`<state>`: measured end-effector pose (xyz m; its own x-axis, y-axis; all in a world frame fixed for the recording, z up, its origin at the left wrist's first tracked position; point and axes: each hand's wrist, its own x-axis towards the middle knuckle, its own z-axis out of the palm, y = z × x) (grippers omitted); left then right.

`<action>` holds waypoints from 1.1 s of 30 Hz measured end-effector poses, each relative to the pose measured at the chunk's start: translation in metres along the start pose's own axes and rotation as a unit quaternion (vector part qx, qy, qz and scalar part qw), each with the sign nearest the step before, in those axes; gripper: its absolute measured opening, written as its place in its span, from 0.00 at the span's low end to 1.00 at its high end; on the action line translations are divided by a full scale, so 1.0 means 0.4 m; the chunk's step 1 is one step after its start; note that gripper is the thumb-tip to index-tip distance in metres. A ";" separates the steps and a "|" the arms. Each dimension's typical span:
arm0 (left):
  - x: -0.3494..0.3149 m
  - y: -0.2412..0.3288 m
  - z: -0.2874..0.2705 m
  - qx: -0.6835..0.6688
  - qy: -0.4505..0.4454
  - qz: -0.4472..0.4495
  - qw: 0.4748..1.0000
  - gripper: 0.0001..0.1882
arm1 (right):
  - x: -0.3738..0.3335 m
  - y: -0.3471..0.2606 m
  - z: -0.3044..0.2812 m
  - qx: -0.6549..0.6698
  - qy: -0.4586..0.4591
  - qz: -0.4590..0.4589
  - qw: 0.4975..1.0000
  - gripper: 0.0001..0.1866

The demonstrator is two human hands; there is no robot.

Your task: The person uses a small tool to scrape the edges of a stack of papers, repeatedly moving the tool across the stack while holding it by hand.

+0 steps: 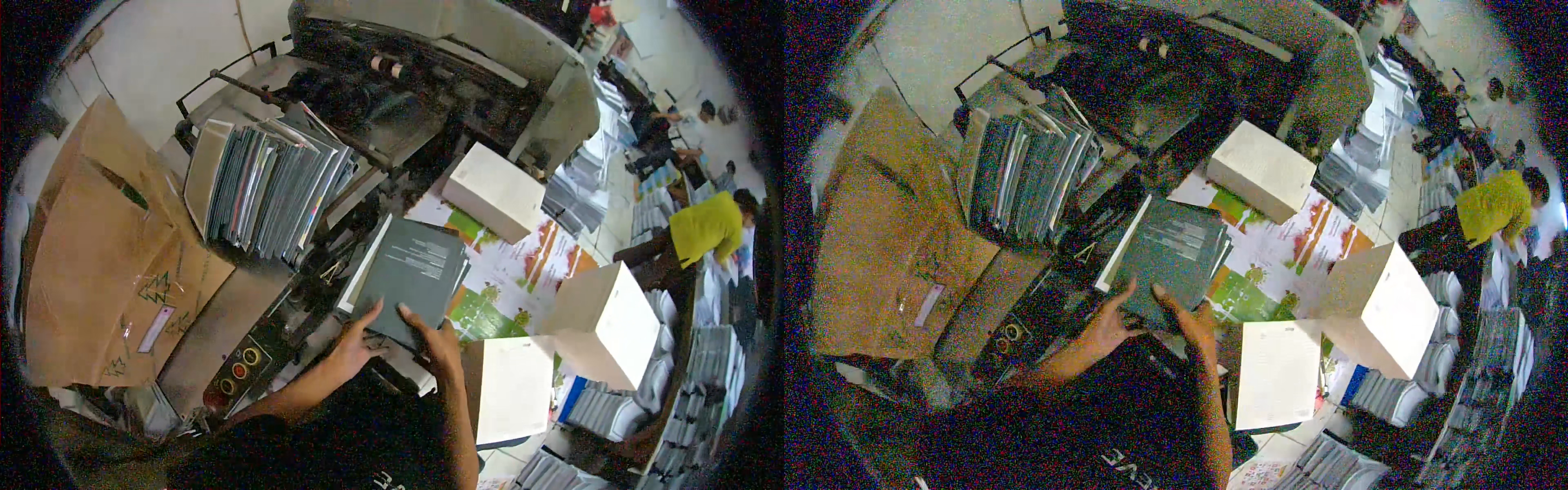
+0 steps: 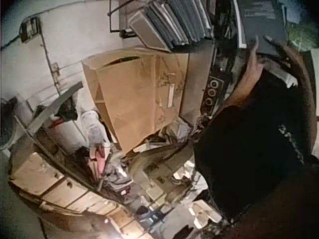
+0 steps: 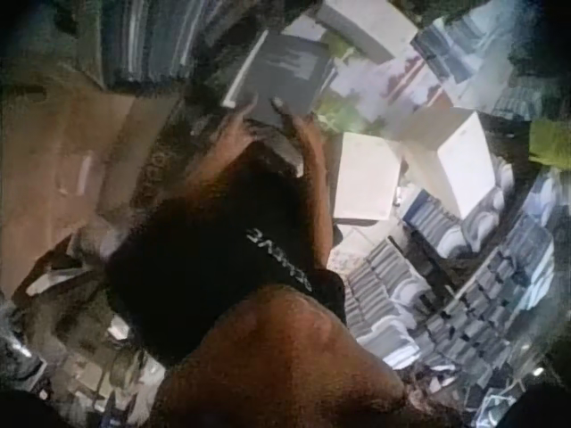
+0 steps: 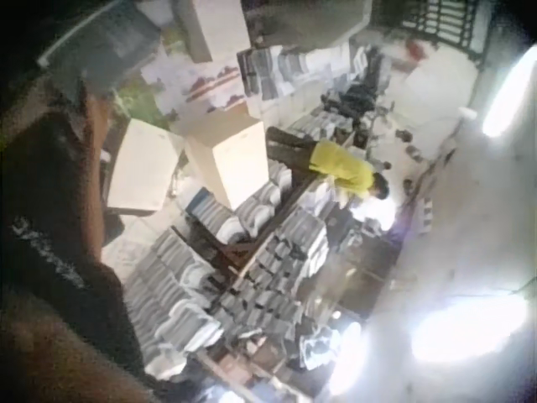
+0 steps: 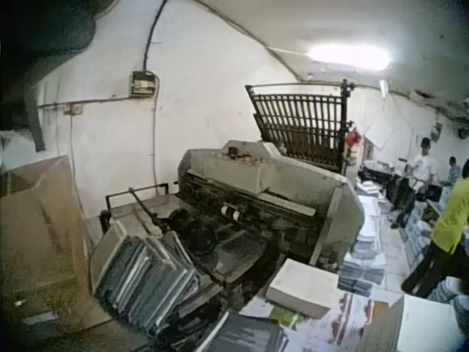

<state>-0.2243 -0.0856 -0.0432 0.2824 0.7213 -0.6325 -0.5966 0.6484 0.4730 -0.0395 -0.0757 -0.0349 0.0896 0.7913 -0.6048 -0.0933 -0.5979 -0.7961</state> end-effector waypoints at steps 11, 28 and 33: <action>0.015 -0.059 -0.078 0.130 -0.053 0.157 0.977 0.39 | -0.028 0.023 0.125 0.166 0.086 -0.185 0.965 0.39; -0.130 0.114 0.184 0.048 -0.108 0.356 0.927 0.24 | -0.413 -0.256 0.012 -0.062 0.034 -0.324 0.943 0.58; -0.247 0.464 0.433 -0.009 -0.125 0.443 0.887 0.27 | -0.390 -0.378 0.058 -0.305 0.066 -0.592 0.743 0.57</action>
<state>-0.2330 0.0056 0.2135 -0.1475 0.9790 0.1407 -0.6796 -0.2037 0.7047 -0.0623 -0.1055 0.1804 -0.1483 0.8130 0.5631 0.5913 0.5293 -0.6084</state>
